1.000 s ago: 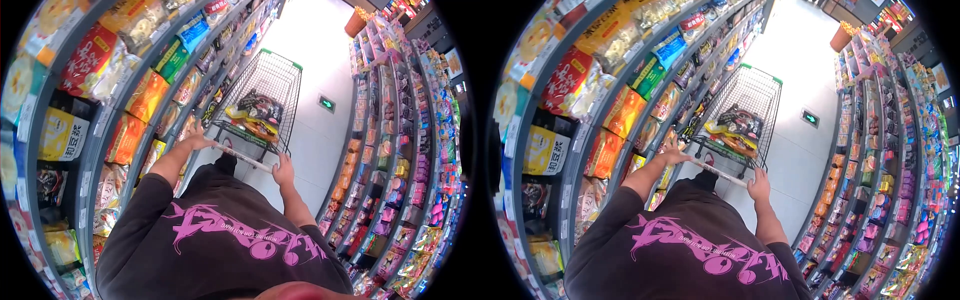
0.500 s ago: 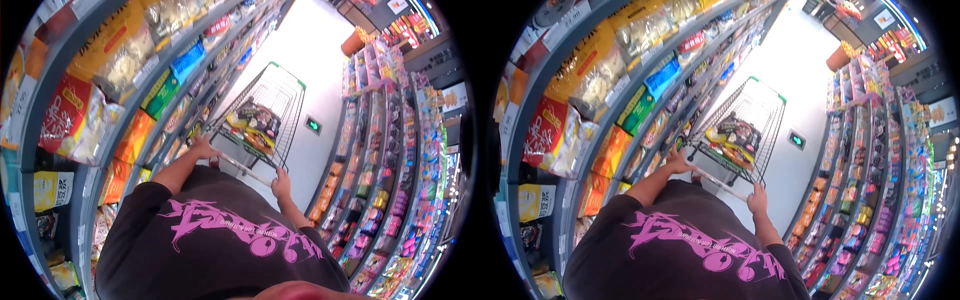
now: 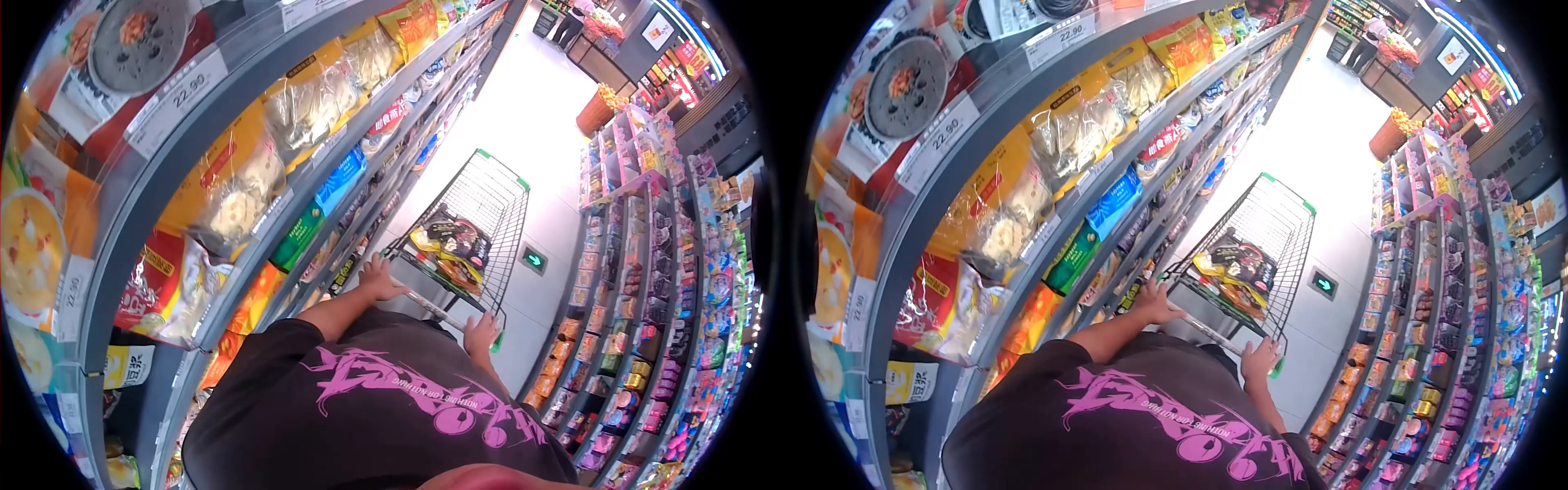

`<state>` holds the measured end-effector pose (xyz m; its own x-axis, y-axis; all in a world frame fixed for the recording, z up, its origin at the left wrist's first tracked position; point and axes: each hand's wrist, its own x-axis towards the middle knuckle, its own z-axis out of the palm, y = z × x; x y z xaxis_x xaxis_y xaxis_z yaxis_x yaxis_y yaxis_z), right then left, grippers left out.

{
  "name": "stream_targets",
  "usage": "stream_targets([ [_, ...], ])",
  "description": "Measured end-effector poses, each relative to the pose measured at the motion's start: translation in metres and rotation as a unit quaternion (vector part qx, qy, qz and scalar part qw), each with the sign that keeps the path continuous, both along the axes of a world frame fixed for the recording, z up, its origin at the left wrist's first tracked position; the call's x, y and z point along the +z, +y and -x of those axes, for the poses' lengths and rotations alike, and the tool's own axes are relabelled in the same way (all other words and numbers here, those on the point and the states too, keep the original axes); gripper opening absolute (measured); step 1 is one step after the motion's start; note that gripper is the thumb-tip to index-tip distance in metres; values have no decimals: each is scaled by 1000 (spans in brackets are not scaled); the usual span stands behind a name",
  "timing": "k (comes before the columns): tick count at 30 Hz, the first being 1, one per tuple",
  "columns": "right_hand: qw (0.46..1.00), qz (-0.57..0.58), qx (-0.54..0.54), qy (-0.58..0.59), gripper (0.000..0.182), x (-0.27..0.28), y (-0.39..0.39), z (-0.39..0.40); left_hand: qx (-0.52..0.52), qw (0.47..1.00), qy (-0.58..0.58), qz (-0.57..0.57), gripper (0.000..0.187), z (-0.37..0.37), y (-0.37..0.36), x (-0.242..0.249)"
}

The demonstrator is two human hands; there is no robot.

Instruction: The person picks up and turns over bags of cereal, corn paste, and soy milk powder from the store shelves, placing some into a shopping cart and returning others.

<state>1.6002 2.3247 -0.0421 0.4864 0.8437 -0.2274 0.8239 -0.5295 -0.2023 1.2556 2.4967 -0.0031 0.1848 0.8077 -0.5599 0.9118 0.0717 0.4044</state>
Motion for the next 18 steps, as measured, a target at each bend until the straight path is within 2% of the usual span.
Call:
stream_targets([
  [2, 996, 45, 65, -39, 64, -2, 3, 4, -4, 1000, -3, -2, 136, -3, 8, -4],
  [5, 994, 73, 85, -1, 66, -12, 17, -15, -15, 1000, 1, 5, 139, -7, 25, -13],
  [7, 988, 96, 114, 33, 71, 3, 27, -24, -15, 1000, 2, 10, 138, -13, 33, -13],
  [14, 977, 144, 127, 89, 89, 36, 84, -56, 0, 1000, 10, -16, 131, -49, 72, -11],
  [18, 969, 172, 141, 105, 82, 20, 126, -94, -8, 999, 13, -32, 129, -70, 106, -20],
])
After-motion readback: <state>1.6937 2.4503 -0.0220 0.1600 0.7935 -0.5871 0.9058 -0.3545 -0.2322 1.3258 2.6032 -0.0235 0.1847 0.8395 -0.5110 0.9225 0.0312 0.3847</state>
